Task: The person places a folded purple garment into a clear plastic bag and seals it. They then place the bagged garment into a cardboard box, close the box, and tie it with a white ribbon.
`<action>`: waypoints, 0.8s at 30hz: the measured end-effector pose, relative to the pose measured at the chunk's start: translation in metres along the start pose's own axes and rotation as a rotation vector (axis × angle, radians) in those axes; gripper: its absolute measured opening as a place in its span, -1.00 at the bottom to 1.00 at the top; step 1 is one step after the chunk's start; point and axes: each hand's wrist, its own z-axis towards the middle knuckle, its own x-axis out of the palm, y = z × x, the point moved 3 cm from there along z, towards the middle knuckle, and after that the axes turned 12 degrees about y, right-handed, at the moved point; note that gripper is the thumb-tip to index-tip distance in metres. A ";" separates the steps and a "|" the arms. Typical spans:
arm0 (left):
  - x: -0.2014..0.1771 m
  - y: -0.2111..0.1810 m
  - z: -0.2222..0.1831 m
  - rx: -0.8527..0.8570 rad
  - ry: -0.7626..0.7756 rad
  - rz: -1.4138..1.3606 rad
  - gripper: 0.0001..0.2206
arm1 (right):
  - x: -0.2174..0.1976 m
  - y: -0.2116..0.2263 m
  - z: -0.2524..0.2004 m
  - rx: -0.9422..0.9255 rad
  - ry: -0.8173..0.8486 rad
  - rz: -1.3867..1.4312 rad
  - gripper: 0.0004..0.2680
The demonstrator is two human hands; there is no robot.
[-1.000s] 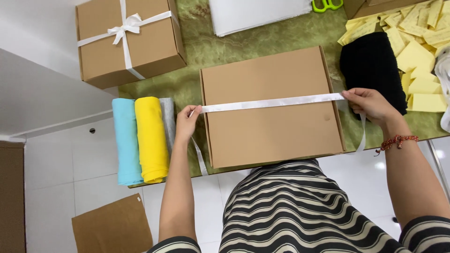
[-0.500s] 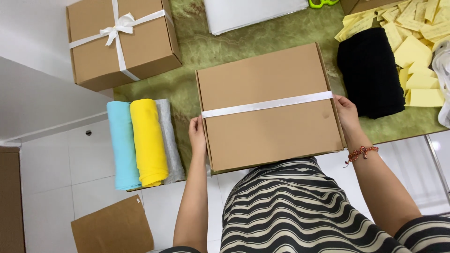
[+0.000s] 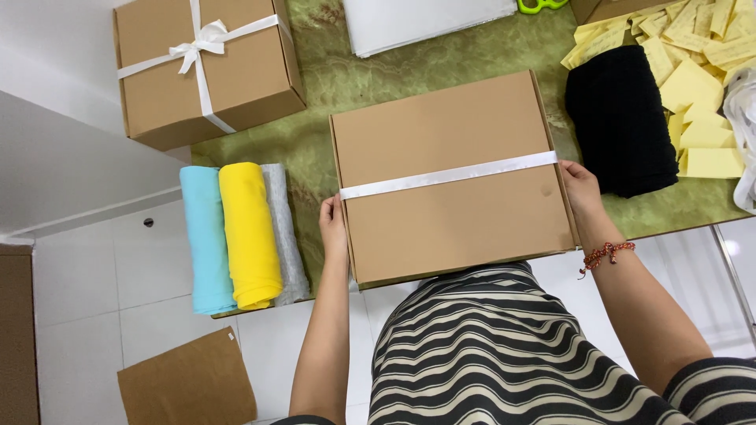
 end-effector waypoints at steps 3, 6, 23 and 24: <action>0.002 -0.012 0.000 0.001 0.005 0.012 -0.76 | 0.001 0.013 -0.004 0.058 0.021 -0.013 -0.89; 0.005 -0.022 0.000 -0.017 0.033 0.018 -0.76 | 0.000 0.029 -0.011 0.135 0.089 0.036 -0.82; 0.002 -0.147 -0.001 -0.142 0.321 -0.222 -0.80 | 0.032 0.162 -0.056 0.192 0.228 0.689 -0.85; 0.004 -0.151 -0.001 -0.151 0.300 -0.255 -0.83 | 0.030 0.168 -0.055 0.190 0.226 0.729 -0.85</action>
